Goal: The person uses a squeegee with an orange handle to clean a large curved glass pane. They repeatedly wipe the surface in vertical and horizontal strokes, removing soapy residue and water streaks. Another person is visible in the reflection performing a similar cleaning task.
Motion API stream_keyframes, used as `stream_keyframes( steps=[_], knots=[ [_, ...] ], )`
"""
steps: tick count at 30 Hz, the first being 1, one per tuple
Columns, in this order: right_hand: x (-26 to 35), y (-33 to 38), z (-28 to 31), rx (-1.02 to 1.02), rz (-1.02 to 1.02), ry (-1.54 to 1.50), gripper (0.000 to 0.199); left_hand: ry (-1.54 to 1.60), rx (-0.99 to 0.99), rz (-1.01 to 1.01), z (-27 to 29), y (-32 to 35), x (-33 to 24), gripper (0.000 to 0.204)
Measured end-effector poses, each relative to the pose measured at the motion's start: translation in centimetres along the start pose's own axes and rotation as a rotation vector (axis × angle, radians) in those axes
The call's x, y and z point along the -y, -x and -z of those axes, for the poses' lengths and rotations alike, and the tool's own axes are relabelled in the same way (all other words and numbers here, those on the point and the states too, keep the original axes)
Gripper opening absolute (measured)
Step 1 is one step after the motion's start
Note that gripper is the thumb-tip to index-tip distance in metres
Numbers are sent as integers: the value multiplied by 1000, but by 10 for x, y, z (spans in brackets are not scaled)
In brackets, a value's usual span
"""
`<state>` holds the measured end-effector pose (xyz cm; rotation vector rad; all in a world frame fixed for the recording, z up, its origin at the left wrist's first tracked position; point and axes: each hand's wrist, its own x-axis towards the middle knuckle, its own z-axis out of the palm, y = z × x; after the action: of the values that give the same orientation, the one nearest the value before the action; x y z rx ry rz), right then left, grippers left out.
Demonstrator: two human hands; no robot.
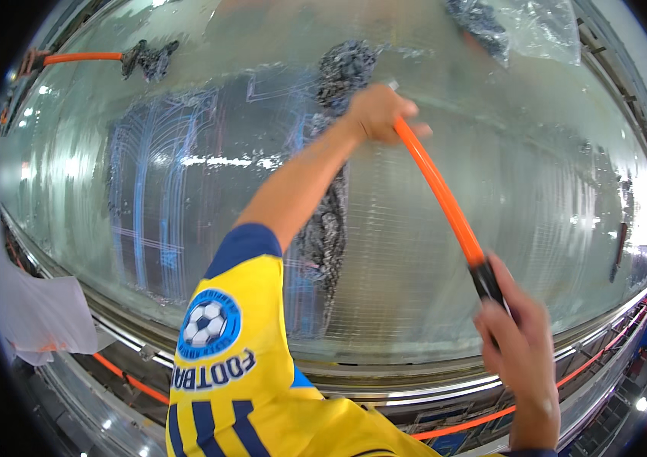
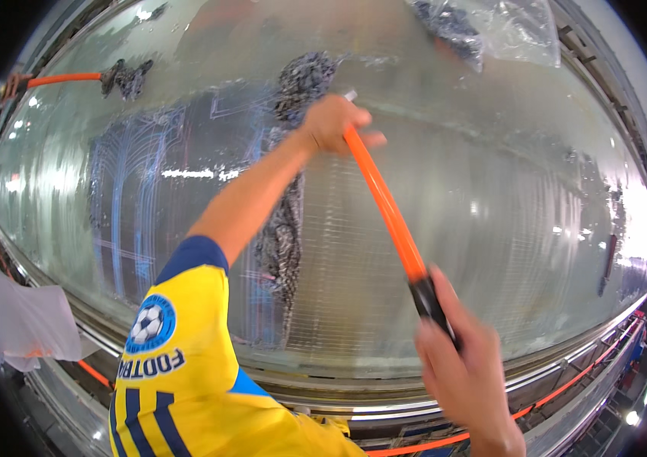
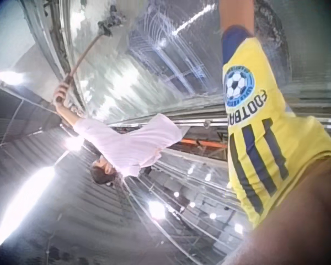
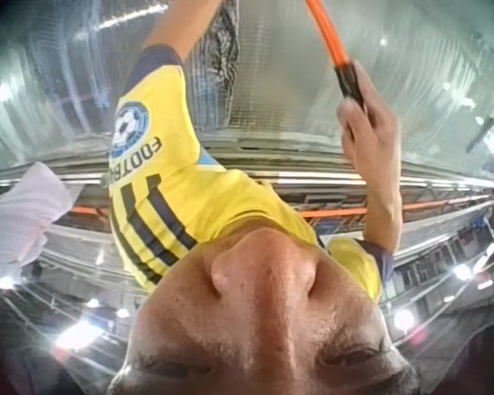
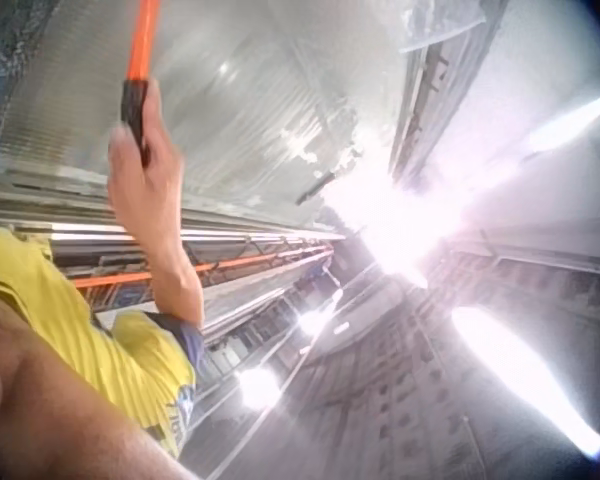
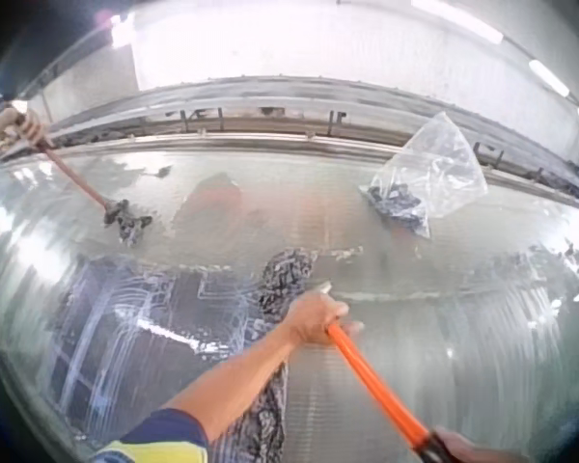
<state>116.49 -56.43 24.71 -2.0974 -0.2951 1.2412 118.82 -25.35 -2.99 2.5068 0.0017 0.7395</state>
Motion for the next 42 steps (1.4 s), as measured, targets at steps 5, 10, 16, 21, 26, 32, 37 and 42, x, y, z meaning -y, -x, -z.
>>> stream_keyframes(
  steps=[5, 10, 16, 21, 26, 32, 37, 42],
  knots=[
    [-1, -35, 4, 16, 7, -232, 58, -44, 45, -65, 9, -27, 43, 58],
    [-89, 81, 23, -25, -134, -232, 60, 21, 178, 18, -27, 45, -97, 57],
    [-212, 260, -23, -56, -311, -333, 65, 154, 238, 22, -32, 195, -286, 58],
    [-277, 340, -65, 43, -142, -75, 63, 196, 155, -33, -2, 301, -353, 58],
    [-256, 343, -90, 49, 3, 54, 61, 204, 123, -63, 18, 309, -338, 59],
    [-201, 286, -101, -96, 131, 154, 60, 247, -15, -129, 2, 252, -272, 61],
    [-114, 208, -52, -26, -209, -107, 60, 178, 36, 20, 6, 171, -196, 64],
    [-35, 103, -24, -55, -134, -50, 58, 79, 21, 41, 3, 87, -91, 64]
  ],
)
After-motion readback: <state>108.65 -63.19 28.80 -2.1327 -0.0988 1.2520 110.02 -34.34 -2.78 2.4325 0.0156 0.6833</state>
